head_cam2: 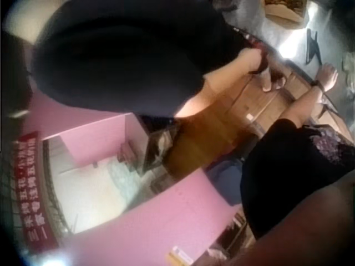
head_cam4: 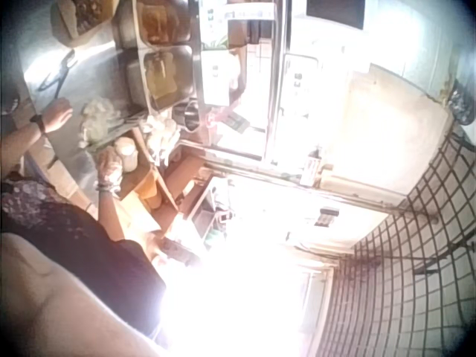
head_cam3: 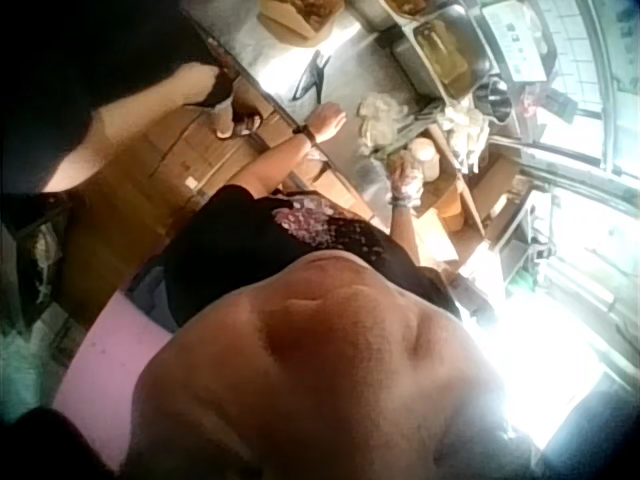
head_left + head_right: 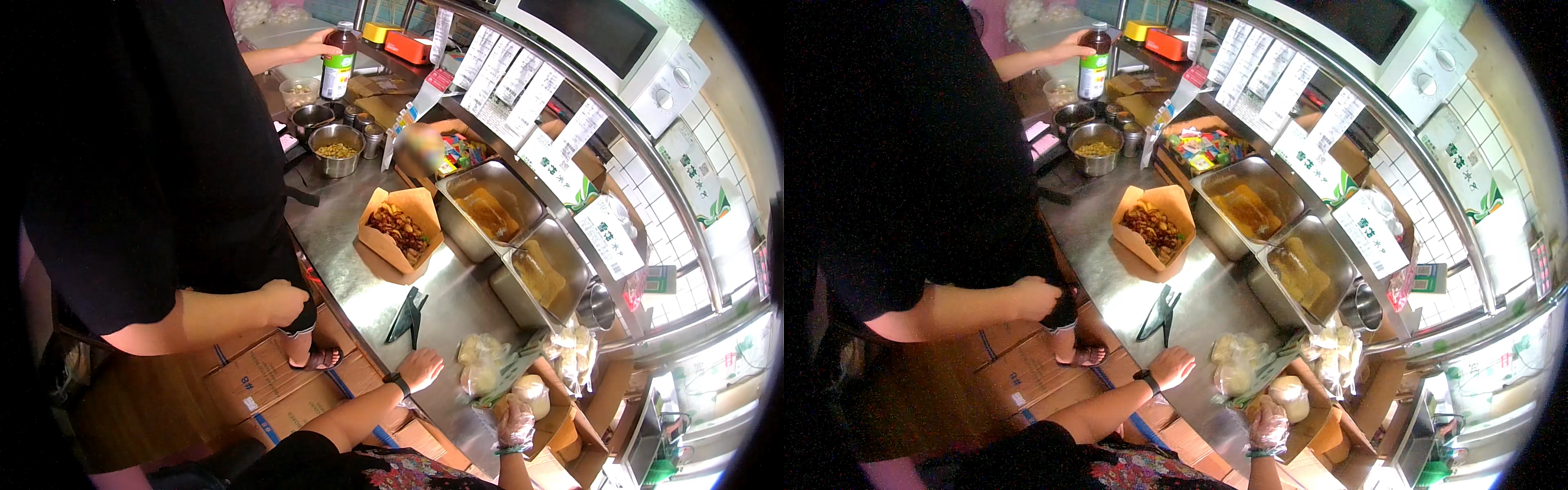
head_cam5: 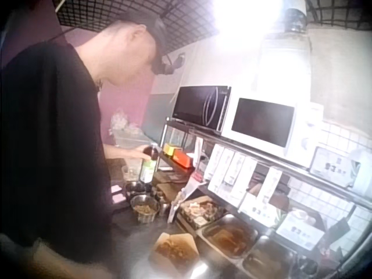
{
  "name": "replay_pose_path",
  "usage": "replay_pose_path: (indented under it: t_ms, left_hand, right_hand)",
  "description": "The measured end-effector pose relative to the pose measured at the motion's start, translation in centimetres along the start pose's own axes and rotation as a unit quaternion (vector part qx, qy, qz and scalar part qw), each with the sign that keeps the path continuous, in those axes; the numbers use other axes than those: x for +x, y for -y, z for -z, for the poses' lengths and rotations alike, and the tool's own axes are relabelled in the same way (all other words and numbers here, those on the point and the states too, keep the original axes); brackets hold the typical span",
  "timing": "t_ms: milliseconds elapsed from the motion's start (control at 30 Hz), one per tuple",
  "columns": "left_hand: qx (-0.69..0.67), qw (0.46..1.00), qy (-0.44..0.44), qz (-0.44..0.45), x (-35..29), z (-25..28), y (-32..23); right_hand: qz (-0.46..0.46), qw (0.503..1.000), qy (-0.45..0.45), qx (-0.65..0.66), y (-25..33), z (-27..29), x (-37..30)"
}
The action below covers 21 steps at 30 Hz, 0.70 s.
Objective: The person assembles a food order by placing lettuce into a paper cone, then adding fried chicken and french fries using tongs. They hand the completed order to another person and then place a paper towel into a container of fries.
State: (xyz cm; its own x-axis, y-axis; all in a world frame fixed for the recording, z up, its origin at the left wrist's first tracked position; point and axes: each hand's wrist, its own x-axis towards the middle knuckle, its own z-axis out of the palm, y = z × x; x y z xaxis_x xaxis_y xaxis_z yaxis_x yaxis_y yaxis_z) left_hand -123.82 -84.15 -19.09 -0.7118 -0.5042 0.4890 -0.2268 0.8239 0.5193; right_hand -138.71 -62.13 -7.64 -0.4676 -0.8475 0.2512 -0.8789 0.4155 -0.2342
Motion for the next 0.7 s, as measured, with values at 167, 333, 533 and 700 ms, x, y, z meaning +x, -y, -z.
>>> replay_pose_path:
  t_ms: [167, 333, 533, 700]
  left_hand:
    - [0.013, 1.000, 0.009, -0.002, -0.2, -0.4, 0.2]
    - [0.011, 1.000, -0.004, -0.014, -0.2, -0.6, 0.4]
    - [-0.005, 1.000, -0.009, -0.011, -0.1, -0.4, 0.0]
    - [-0.001, 1.000, -0.013, -0.007, -0.7, -1.3, -0.2]
  right_hand:
    - [0.014, 1.000, -0.018, -0.006, -0.7, -0.6, -0.3]
    - [0.015, 1.000, -0.027, 0.000, -0.4, -0.6, -0.3]
    - [0.033, 0.998, -0.054, 0.005, -0.1, -0.3, -0.6]
    - [0.013, 0.999, -0.028, 0.017, 0.1, 0.0, -0.7]
